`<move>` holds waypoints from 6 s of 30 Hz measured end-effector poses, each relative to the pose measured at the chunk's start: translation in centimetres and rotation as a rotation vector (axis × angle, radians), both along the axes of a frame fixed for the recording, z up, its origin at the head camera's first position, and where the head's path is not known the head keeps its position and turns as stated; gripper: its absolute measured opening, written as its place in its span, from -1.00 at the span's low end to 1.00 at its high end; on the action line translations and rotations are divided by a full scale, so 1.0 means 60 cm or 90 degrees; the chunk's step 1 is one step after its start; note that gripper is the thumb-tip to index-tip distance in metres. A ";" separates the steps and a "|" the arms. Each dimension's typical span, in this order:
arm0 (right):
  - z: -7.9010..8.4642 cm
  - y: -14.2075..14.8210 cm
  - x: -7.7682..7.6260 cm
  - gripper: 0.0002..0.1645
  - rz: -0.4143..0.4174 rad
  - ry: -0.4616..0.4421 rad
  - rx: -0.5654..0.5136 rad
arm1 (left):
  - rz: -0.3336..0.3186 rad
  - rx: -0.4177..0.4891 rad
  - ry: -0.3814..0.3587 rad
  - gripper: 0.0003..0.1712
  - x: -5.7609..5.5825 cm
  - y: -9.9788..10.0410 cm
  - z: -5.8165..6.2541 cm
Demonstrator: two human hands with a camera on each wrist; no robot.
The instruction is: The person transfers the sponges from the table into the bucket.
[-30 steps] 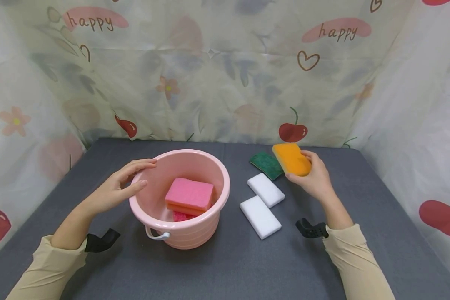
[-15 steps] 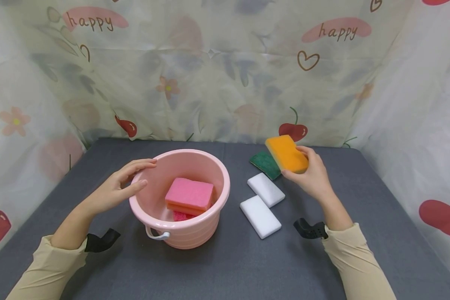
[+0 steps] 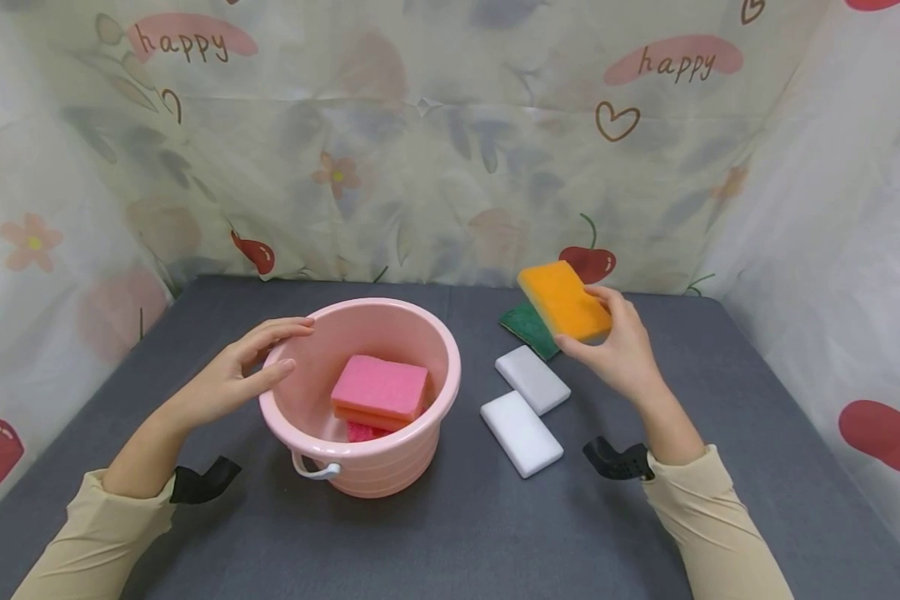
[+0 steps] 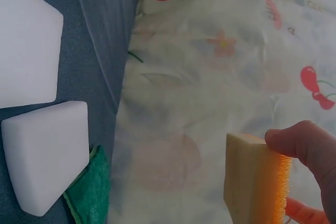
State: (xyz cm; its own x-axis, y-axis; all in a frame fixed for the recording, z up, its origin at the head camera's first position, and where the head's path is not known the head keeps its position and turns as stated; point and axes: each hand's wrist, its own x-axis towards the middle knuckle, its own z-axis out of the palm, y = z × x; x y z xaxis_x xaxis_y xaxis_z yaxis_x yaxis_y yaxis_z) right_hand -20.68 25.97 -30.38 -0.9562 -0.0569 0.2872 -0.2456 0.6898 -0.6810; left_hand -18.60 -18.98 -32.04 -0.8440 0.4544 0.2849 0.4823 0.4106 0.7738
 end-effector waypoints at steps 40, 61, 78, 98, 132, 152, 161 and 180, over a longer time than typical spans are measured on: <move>0.030 -0.051 0.029 -0.19 0.056 0.112 -0.006 | 0.000 0.002 -0.009 -0.52 0.000 0.001 0.002; 0.039 -0.079 0.037 -0.18 0.114 0.164 -0.056 | 0.001 0.001 -0.008 -0.52 0.000 0.000 0.000; 0.037 -0.102 0.038 -0.20 0.184 0.185 -0.057 | -0.004 0.008 -0.009 -0.52 0.000 0.001 0.002; 0.036 -0.140 0.044 -0.24 0.248 0.180 -0.045 | -0.002 0.001 -0.013 -0.52 -0.002 -0.001 0.001; 0.033 -0.201 0.054 -0.26 0.375 0.125 0.016 | -0.013 -0.002 -0.013 -0.53 -0.001 -0.003 -0.003; 0.030 -0.222 0.052 -0.27 0.444 0.106 0.045 | -0.003 -0.028 -0.003 -0.52 -0.002 -0.004 -0.001; 0.034 -0.229 0.054 -0.30 0.469 0.081 0.064 | -0.006 -0.026 0.001 -0.53 -0.003 -0.004 -0.002; 0.038 -0.238 0.048 -0.35 0.500 0.056 0.089 | -0.006 -0.025 0.001 -0.54 -0.004 -0.003 -0.001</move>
State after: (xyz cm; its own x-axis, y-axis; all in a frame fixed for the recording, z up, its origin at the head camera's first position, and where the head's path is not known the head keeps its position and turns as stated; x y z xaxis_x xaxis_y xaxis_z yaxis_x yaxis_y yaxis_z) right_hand -17.79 11.66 -28.08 -0.5962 -0.7445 0.3005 -0.7434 0.3706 -0.5568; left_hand -18.81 -19.19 -32.10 -0.8391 0.4735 0.2677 0.4873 0.4357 0.7567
